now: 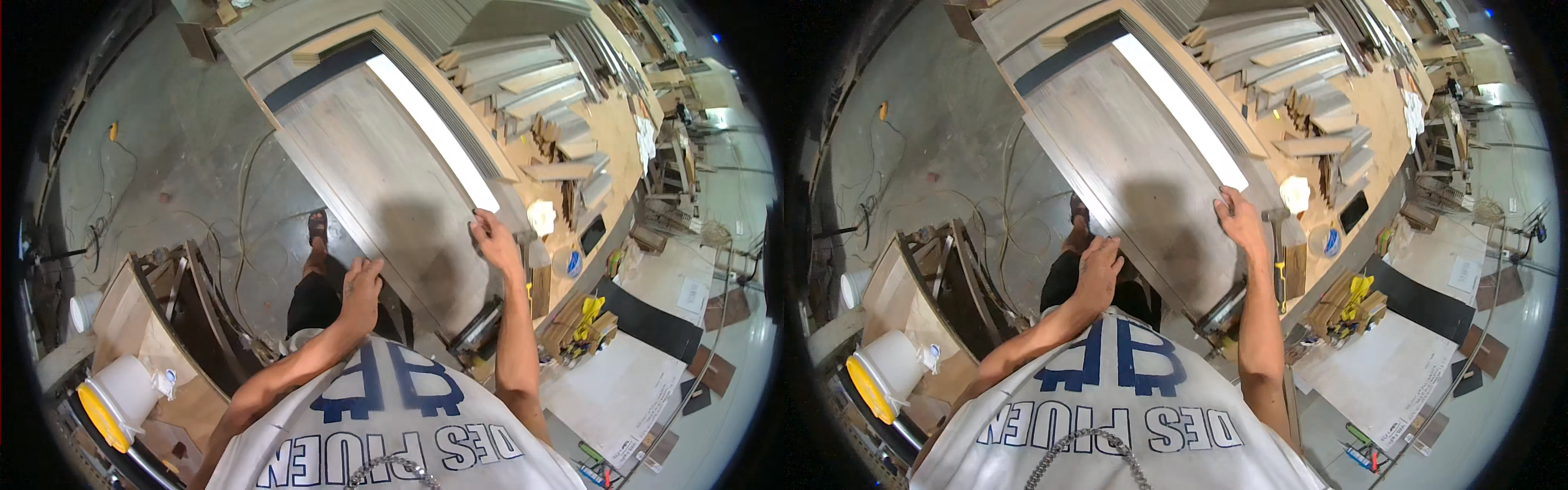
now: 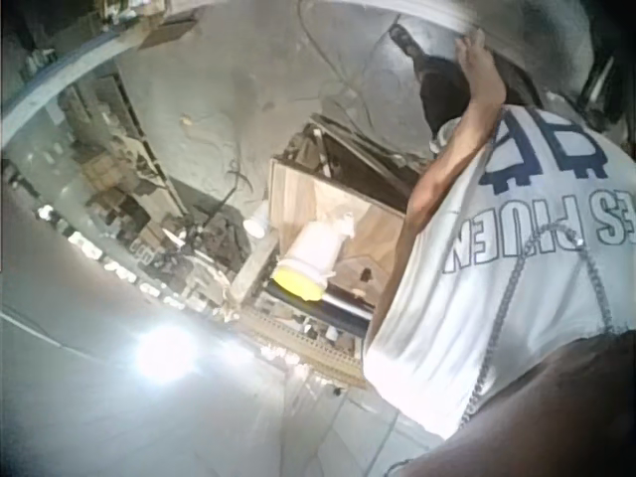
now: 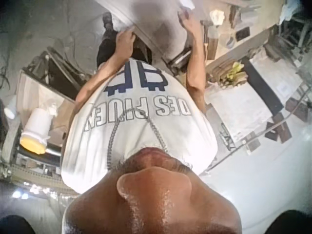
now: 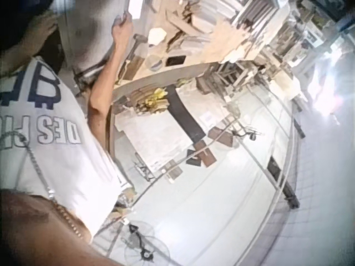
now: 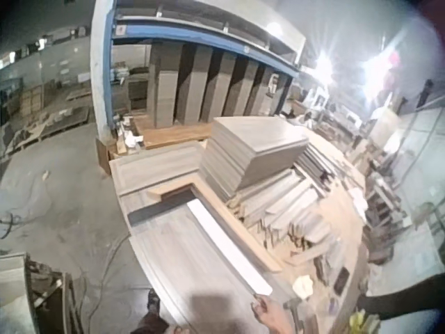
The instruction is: Assembling and securing the frame and panel of a wooden cabinet door using wood glue and a pneumatic nail gun.
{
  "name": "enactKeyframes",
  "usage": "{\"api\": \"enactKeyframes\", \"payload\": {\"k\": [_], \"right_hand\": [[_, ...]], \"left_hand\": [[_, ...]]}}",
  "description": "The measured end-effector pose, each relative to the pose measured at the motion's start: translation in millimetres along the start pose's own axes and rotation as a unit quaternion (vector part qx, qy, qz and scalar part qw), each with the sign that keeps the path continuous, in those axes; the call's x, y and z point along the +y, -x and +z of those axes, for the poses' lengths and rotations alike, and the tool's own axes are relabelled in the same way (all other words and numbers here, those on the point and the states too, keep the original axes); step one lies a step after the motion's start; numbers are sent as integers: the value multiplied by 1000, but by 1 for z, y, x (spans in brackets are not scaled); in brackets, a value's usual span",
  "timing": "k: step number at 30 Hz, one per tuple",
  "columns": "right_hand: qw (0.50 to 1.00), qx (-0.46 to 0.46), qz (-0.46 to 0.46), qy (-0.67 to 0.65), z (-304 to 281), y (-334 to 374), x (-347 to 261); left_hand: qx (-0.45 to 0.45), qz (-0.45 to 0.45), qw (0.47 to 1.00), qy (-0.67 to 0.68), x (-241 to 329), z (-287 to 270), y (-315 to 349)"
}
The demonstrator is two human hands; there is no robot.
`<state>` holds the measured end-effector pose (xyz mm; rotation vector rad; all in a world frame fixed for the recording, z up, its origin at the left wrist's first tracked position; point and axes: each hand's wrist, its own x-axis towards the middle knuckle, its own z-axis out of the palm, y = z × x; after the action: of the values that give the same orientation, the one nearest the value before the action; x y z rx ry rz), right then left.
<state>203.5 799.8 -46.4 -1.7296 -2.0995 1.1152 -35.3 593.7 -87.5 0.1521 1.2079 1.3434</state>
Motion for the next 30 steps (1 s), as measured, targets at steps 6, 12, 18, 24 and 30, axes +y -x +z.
{"api": "enactKeyframes", "payload": {"k": [6,12,18,24,30], "right_hand": [[1000,13,3,-24,-25,60,63],[998,35,-23,-57,-23,70,65],[997,74,-5,-16,-22,67,74],[996,86,0,14,-21,69,80],[994,94,24,54,-21,75,63]], "left_hand": [[31,-214,974,68,-6,54,55],[52,-201,975,73,-29,69,74],[61,-181,978,78,-45,81,83],[8,-228,968,103,-54,80,96],[2,-237,962,133,-55,77,92]]}}
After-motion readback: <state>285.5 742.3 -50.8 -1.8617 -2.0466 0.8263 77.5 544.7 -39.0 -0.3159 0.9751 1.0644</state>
